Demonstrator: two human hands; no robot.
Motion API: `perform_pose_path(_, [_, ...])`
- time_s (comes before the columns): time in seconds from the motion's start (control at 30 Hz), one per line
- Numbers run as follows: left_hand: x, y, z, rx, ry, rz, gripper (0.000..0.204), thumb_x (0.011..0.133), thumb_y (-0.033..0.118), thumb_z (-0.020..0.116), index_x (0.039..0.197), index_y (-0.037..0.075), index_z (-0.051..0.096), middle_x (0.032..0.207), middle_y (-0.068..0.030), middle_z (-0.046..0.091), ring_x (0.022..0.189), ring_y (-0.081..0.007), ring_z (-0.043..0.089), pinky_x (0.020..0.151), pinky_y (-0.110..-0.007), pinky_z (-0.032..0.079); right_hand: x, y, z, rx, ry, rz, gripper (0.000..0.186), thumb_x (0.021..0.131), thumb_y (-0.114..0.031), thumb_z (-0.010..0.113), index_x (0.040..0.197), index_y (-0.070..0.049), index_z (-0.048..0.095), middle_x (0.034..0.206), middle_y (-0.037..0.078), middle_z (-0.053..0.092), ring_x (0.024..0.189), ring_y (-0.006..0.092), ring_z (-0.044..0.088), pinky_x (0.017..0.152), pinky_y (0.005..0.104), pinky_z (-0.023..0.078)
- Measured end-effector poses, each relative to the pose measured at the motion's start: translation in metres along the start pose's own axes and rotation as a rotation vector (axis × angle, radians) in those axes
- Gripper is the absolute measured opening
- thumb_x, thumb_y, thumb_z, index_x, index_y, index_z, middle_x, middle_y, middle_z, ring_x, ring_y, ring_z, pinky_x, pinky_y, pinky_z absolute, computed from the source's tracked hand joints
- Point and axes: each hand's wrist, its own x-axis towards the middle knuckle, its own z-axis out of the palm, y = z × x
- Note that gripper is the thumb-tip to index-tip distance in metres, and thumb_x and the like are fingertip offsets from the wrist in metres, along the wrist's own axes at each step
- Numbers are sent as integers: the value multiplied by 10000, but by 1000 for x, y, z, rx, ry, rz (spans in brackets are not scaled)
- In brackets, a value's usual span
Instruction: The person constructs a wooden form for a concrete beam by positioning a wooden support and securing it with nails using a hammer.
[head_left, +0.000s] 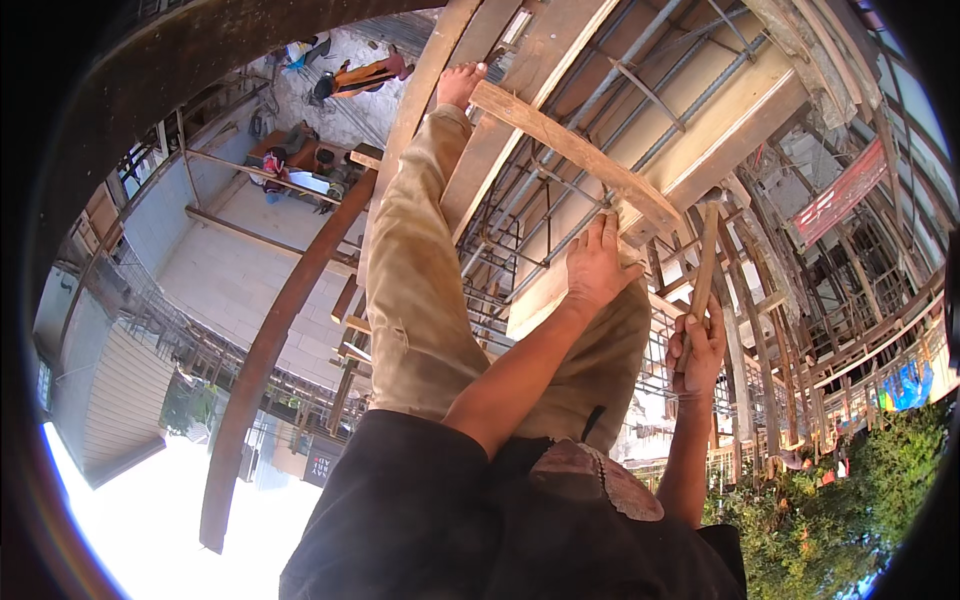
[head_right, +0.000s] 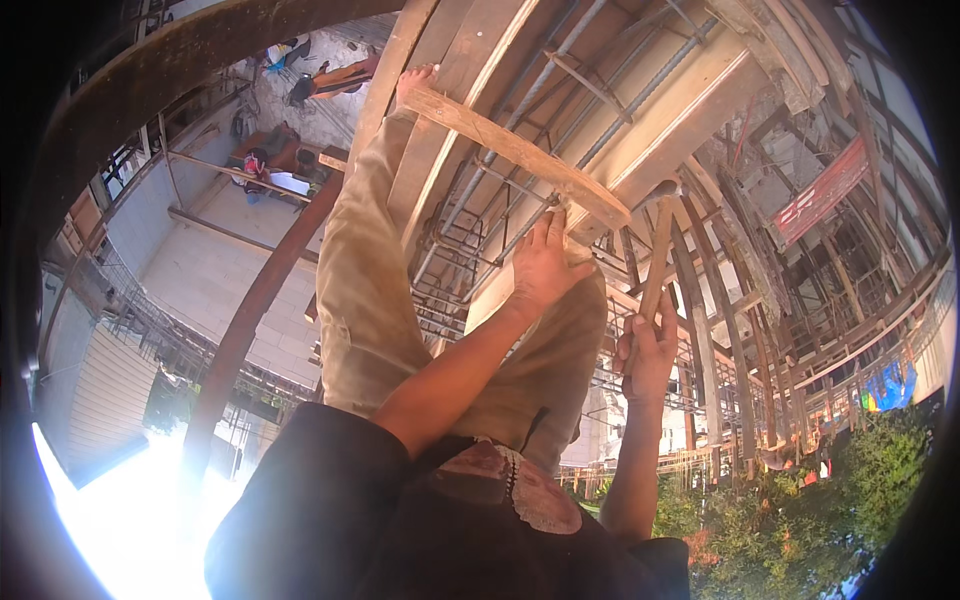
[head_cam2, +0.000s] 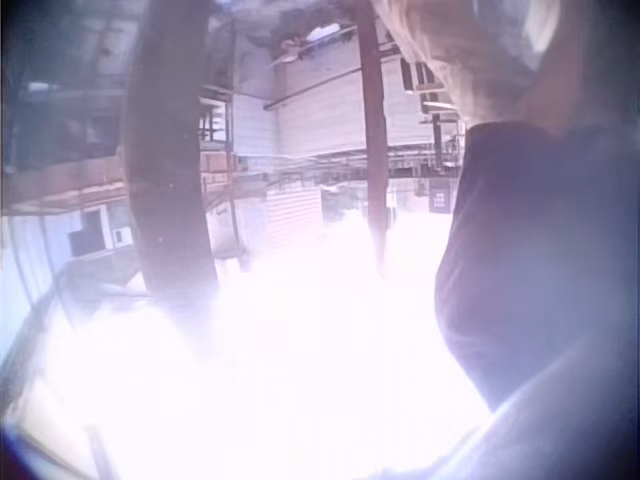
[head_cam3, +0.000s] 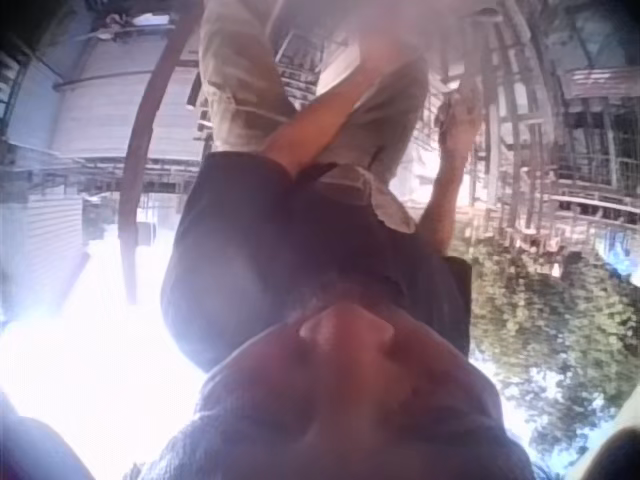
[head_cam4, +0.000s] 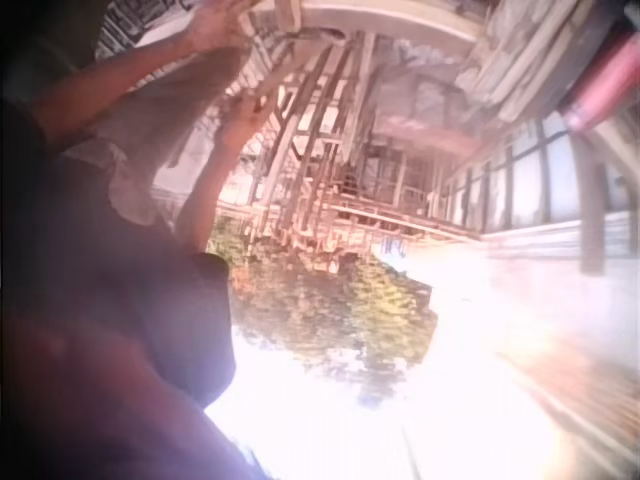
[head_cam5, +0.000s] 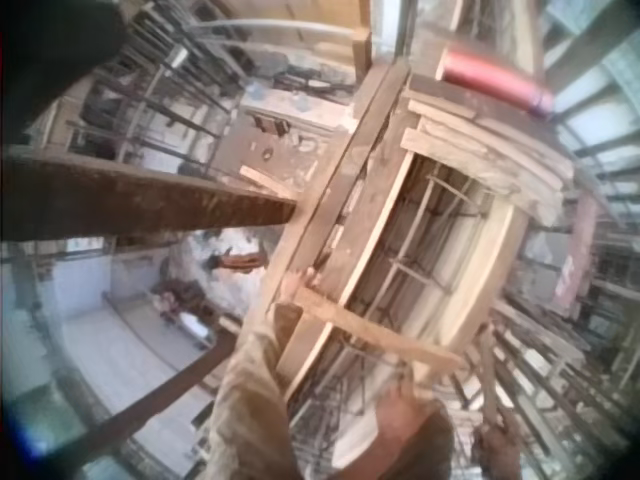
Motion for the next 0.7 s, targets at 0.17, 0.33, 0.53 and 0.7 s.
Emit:
perform_pose_path(0.17, [5, -2, 6, 42, 56, 19, 1023, 691, 432, 871, 1503, 4, 419, 1485, -178, 497, 1309, -316, 531, 1074, -458, 426, -3, -9, 30, 0, 164, -121, 624, 1026, -166, 541, 1597, -93, 302, 871, 54, 599, 565, 87, 537, 380, 223, 426])
perform_pose_path(0.33, [0, -10, 16, 5, 117, -14, 1033, 659, 445, 884, 1483, 5, 441, 1497, -179, 491, 1316, -323, 526, 1080, -468, 420, 1, -3, 16, -161, 156, -50, 578, 1038, -155, 516, 1580, -53, 342, 767, 2, 552, 508, 46, 468, 360, 208, 359])
perform_pose_path(0.53, [3, -3, 12, -49, 104, 3, 1018, 654, 436, 883, 1467, -4, 458, 1472, -179, 509, 1340, -352, 511, 1127, -455, 414, 9, 9, 17, -139, 156, -112, 533, 1039, -167, 517, 1540, -52, 378, 770, 22, 555, 498, 50, 466, 362, 207, 340])
perform_pose_path(0.7, [2, -8, 11, -95, 136, 5, 1016, 622, 440, 902, 1435, -12, 494, 1418, -195, 546, 1298, -369, 550, 1088, -449, 457, 15, 23, 10, -133, 112, -97, 591, 1040, -178, 551, 1586, -80, 346, 812, 25, 571, 528, 60, 477, 385, 205, 362])
